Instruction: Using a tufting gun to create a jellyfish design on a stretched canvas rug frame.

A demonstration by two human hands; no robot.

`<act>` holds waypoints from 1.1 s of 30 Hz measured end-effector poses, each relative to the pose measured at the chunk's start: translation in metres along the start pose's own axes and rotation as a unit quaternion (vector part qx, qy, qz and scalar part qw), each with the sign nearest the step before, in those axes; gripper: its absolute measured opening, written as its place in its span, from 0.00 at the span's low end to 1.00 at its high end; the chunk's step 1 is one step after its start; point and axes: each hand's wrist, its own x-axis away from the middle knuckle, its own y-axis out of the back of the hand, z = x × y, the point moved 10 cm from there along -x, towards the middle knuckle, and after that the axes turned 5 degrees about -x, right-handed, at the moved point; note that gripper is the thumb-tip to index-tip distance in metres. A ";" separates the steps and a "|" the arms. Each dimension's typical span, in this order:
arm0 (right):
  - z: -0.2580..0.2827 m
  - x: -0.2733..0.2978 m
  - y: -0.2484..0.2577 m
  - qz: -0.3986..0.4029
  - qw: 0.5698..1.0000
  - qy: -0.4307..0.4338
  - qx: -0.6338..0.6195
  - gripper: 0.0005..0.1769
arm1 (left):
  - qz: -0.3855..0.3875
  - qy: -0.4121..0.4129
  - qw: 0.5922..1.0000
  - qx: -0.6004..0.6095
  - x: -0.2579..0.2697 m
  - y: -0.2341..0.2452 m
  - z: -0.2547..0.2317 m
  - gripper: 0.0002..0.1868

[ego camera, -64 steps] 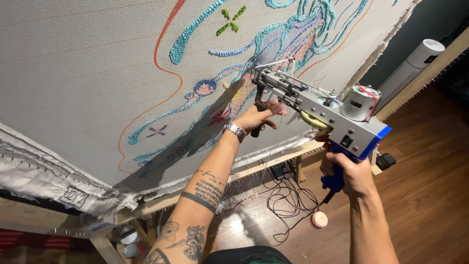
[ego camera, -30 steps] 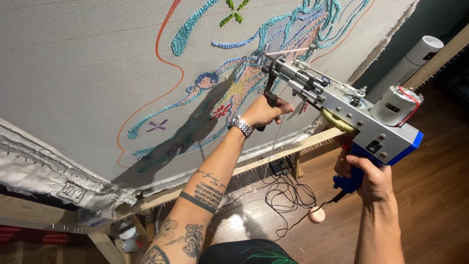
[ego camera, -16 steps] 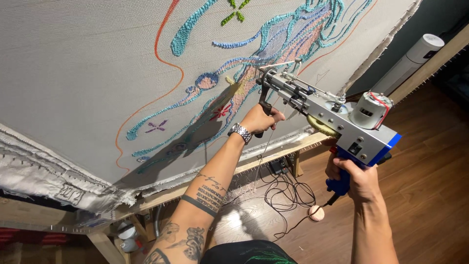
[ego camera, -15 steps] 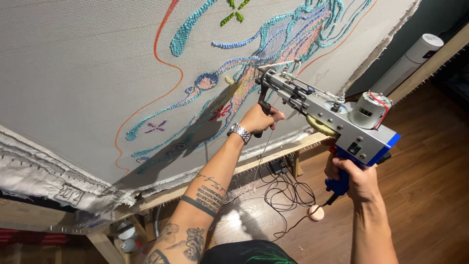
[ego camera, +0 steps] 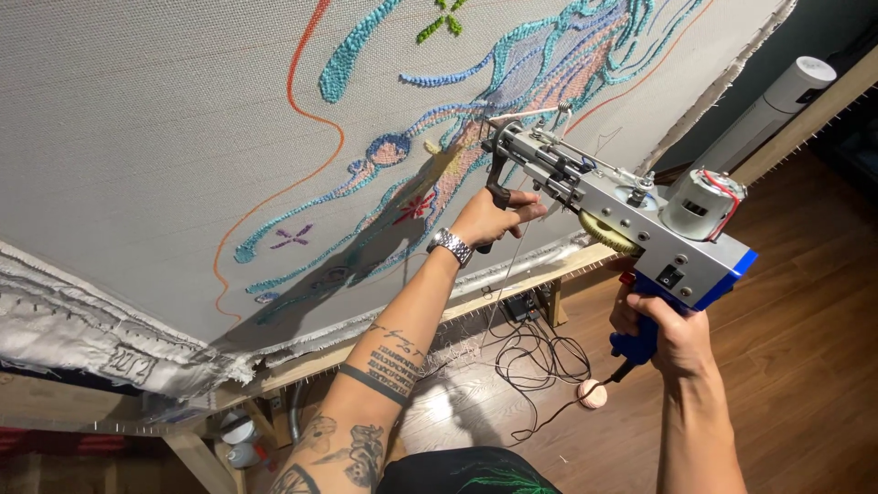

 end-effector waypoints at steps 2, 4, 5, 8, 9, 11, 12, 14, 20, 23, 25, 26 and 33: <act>0.000 -0.002 -0.001 -0.002 1.000 -0.002 0.003 0.06 | -0.003 0.002 1.000 -0.003 -0.003 0.002 0.002 0.26; -0.002 -0.003 0.000 -0.004 1.000 -0.005 0.007 0.06 | -0.007 0.005 1.000 -0.007 -0.006 0.004 0.006 0.25; -0.004 -0.003 0.002 -0.009 1.000 -0.006 0.007 0.05 | -0.008 0.005 1.000 -0.007 -0.008 0.004 0.008 0.24; -0.016 -0.008 0.013 -0.007 1.000 -0.007 0.002 0.05 | -0.012 0.007 1.000 -0.005 -0.011 0.007 0.010 0.24; -0.021 -0.010 0.018 -0.001 1.000 -0.006 -0.003 0.06 | -0.014 0.008 1.000 -0.004 -0.011 0.008 0.010 0.24; -0.019 -0.010 0.014 -0.009 1.000 -0.008 0.002 0.06 | -0.017 0.008 1.000 -0.006 -0.017 0.010 0.013 0.23; -0.018 -0.009 0.013 -0.017 1.000 -0.009 0.007 0.06 | -0.020 0.008 1.000 -0.010 -0.020 0.011 0.015 0.23; -0.026 -0.013 0.021 -0.013 1.000 -0.006 0.013 0.03 | -0.017 0.007 1.000 -0.006 -0.021 0.013 0.014 0.23; -0.025 -0.024 0.006 -0.009 1.000 -0.005 0.006 0.01 | -0.015 -0.005 1.000 0.006 -0.032 0.021 0.015 0.23; -0.023 -0.030 -0.008 -0.007 1.000 -0.001 0.005 0.02 | -0.017 -0.010 1.000 0.010 -0.042 0.029 0.018 0.23; -0.023 -0.038 -0.016 -0.003 1.000 -0.005 0.004 0.02 | -0.020 -0.012 1.000 0.008 -0.047 0.036 0.018 0.23; -0.022 -0.041 -0.020 0.016 1.000 0.005 -0.001 0.04 | -0.031 -0.011 0.999 0.016 -0.047 0.040 0.017 0.23; -0.039 -0.058 -0.029 0.072 0.997 0.026 0.022 0.07 | -0.073 -0.019 0.997 0.018 -0.108 0.061 0.070 0.24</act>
